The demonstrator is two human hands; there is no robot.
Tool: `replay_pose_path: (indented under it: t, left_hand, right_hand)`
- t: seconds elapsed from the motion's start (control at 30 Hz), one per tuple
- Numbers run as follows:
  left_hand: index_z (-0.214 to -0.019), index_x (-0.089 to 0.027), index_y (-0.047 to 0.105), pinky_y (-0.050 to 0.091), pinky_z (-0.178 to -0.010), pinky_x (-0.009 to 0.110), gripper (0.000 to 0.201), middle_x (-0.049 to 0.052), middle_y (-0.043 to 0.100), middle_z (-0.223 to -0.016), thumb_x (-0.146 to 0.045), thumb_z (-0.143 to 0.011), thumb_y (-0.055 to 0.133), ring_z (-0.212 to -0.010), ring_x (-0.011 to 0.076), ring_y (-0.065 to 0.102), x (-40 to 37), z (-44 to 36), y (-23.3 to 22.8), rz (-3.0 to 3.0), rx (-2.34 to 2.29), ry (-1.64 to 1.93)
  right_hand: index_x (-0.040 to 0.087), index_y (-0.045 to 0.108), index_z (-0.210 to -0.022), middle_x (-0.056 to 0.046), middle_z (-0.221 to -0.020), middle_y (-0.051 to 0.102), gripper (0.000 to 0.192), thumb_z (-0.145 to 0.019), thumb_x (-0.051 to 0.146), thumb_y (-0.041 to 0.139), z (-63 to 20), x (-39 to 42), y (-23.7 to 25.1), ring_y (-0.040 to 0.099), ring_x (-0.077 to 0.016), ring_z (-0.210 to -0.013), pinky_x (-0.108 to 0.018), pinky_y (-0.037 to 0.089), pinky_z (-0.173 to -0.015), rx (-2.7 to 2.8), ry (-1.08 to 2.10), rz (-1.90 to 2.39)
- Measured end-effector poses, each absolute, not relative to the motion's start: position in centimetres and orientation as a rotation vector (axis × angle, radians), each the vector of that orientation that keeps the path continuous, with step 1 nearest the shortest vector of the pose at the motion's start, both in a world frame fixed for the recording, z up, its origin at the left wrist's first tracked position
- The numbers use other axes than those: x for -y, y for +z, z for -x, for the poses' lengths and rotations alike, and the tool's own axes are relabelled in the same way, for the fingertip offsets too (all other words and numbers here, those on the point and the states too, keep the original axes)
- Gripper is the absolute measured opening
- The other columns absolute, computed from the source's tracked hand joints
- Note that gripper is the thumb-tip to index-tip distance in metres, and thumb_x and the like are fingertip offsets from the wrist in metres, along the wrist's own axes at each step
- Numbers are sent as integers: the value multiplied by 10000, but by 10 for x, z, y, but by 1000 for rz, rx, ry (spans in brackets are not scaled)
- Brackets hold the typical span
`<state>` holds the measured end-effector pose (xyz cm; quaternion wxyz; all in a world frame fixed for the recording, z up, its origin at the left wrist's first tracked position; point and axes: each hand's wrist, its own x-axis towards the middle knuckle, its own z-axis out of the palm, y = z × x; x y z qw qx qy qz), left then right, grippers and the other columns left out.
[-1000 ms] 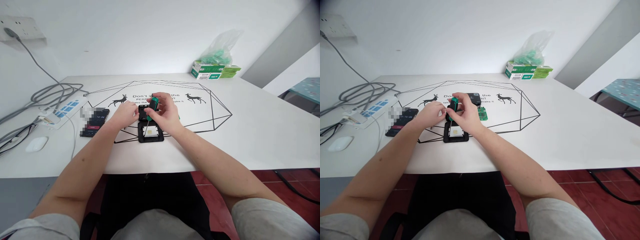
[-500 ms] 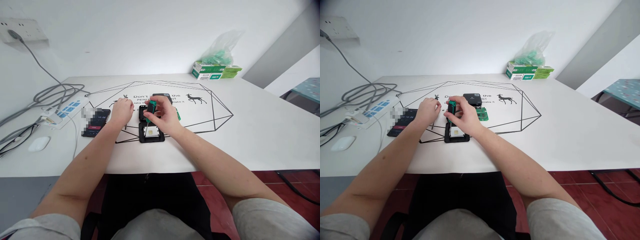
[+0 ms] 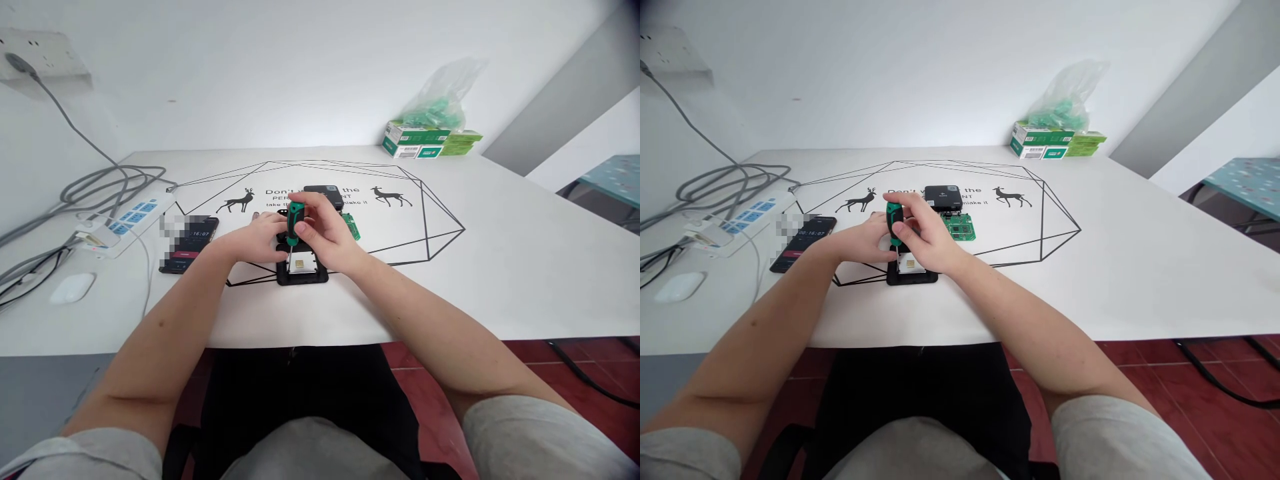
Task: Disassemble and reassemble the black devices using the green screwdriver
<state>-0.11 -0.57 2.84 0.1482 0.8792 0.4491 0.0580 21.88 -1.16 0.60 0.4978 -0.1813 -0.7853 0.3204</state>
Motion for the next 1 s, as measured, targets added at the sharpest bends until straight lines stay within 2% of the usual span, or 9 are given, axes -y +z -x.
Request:
replay_pose_path:
  t: [0.17, 0.23, 0.4, 0.57, 0.7, 0.77, 0.83, 0.93, 1.0]
  left_hand:
    - [-1627, -386, 496, 404, -1283, 603, 900, 55, 463, -1747, -519, -797, 820, -1623, 466, 362, 7, 2, 32, -2453, -1231, -28]
    - [-1625, -388, 503, 386, -1294, 626, 908, 59, 455, -1751, -529, -791, 831, -1629, 484, 354, 9, 1, 33, -2443, -1250, -56]
    - [-1553, -368, 574, 430, -1270, 628, 836, 69, 560, -1651, -541, -784, 857, -1535, 463, 500, 10, 0, 34, -2406, -1259, -43]
    - [-1521, -334, 589, 430, -1283, 564, 802, 69, 581, -1626, -514, -786, 856, -1530, 438, 503, 8, 2, 31, -2395, -1227, -16]
    - [-1553, -349, 573, 348, -1329, 596, 864, 67, 541, -1675, -592, -769, 843, -1609, 458, 392, 8, 1, 35, -2356, -1253, -98]
    - [-1588, -347, 544, 311, -1343, 604, 920, 66, 498, -1718, -611, -759, 845, -1638, 470, 333, 8, 0, 37, -2360, -1251, -106]
    - [-1603, -347, 527, 310, -1340, 603, 938, 63, 458, -1752, -615, -762, 843, -1650, 473, 304, 8, 0, 38, -2370, -1241, -102]
    - [-1566, -330, 565, 290, -1344, 603, 886, 73, 449, -1759, -609, -770, 838, -1657, 466, 283, 8, 0, 36, -2386, -1238, -109]
    - [-1538, -312, 595, 198, -1369, 622, 847, 88, 485, -1729, -609, -781, 833, -1655, 454, 284, 7, 0, 35, -2416, -1239, -117]
  right_hand:
    - [342, 555, -1518, -100, -1481, 657, 492, -1112, 614, 497, -220, 10, 8, 683, -272, -1302, -508, 649, -1089, 1931, 893, 348]
    - [339, 592, -1485, -108, -1448, 655, 474, -1113, 613, 488, -220, 8, 9, 652, -290, -1334, -541, 630, -1111, 1955, 811, 342]
    - [328, 659, -1385, -100, -1246, 674, 351, -1133, 507, 494, -218, 7, 14, 635, -283, -1269, -581, 587, -1137, 1973, 601, 269]
    - [313, 652, -1246, -63, -1198, 727, 281, -1133, 520, 499, -217, 13, 17, 710, -240, -1161, -511, 636, -1054, 1885, 791, 277]
    - [286, 592, -1180, -53, -1159, 744, 340, -1034, 576, 692, -216, 14, 12, 751, -208, -1062, -438, 673, -970, 1741, 1006, 281]
    - [297, 539, -1176, -45, -1178, 755, 449, -949, 563, 820, -214, 12, 9, 769, -191, -1021, -407, 686, -940, 1699, 1067, 286]
    - [322, 500, -1221, -39, -1228, 759, 513, -928, 553, 851, -213, 11, 7, 783, -187, -1028, -406, 695, -941, 1691, 1112, 312]
    - [350, 500, -1342, -70, -1377, 713, 436, -1034, 583, 702, -214, 11, 6, 762, -221, -1181, -468, 683, -1017, 1748, 1084, 338]
    - [342, 551, -1402, -104, -1467, 644, 411, -1079, 589, 611, -217, 10, 7, 690, -264, -1319, -508, 660, -1064, 1818, 925, 356]
